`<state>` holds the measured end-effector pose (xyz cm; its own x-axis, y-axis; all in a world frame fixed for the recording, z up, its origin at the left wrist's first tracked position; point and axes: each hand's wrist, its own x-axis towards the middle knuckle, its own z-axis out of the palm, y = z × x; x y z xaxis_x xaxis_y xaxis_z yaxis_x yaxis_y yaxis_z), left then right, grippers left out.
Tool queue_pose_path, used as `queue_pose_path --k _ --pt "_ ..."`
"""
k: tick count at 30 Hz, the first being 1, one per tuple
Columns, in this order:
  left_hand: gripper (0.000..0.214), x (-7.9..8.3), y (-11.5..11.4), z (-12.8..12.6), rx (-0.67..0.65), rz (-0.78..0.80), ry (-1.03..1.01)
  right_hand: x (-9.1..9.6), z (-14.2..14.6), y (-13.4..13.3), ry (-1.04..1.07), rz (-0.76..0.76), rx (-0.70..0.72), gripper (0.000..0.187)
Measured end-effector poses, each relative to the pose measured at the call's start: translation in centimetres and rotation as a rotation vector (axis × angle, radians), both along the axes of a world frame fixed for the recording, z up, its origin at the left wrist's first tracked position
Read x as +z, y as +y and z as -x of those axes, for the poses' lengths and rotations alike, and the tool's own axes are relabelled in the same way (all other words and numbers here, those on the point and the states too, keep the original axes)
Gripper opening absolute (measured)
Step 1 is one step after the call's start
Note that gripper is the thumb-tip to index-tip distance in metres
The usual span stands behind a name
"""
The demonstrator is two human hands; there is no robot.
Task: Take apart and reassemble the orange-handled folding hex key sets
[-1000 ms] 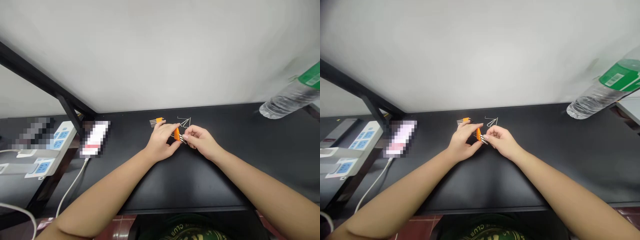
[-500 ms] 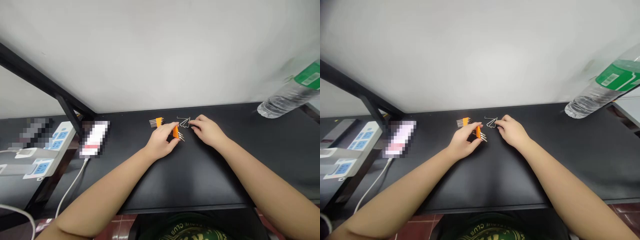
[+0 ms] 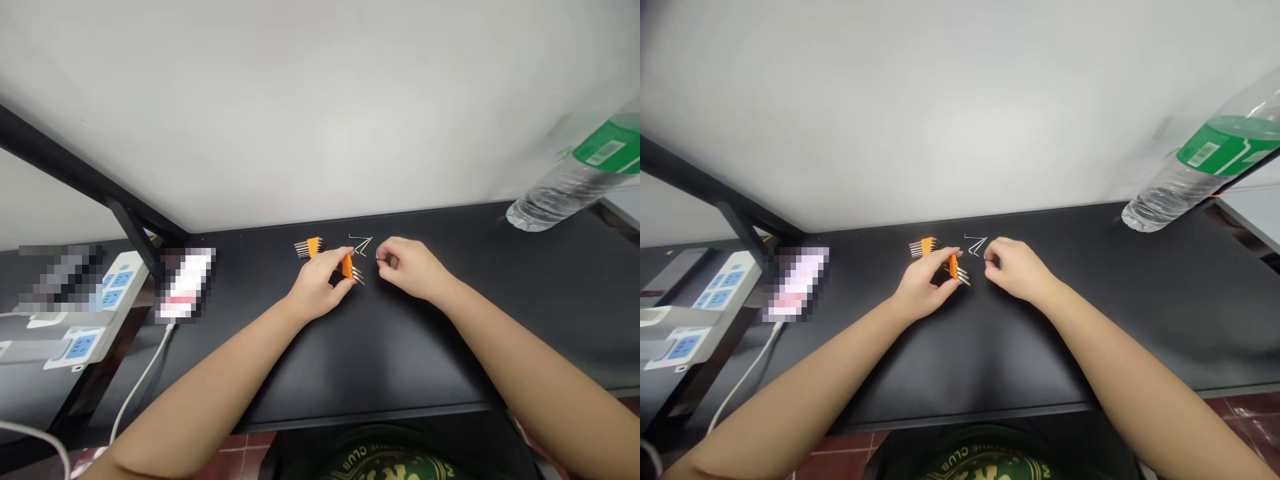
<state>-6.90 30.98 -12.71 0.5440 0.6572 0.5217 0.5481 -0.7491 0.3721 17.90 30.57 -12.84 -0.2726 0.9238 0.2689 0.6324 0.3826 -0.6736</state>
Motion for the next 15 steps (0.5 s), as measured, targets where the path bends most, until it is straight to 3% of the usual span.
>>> queue_pose_path --k 2,5,7,10,15 --pt "0.05 0.0 0.1 0.0 -0.008 -0.002 0.015 0.1 0.4 -0.1 0.432 0.077 0.061 0.009" --pt "0.049 0.0 0.1 0.0 -0.013 -0.006 0.033 0.1 1.2 -0.5 0.914 0.191 0.124 0.036" --pt "0.048 -0.1 0.1 0.0 -0.019 -0.015 0.041 0.2 1.6 -0.8 1.004 0.195 0.146 0.039" --pt "0.05 -0.2 0.2 0.0 -0.026 -0.029 0.046 0.4 2.0 -1.2 1.013 0.186 0.138 0.02" --pt "0.05 -0.3 0.2 -0.1 -0.023 -0.021 0.056 0.5 2.7 -1.8 1.004 0.121 0.135 0.011"
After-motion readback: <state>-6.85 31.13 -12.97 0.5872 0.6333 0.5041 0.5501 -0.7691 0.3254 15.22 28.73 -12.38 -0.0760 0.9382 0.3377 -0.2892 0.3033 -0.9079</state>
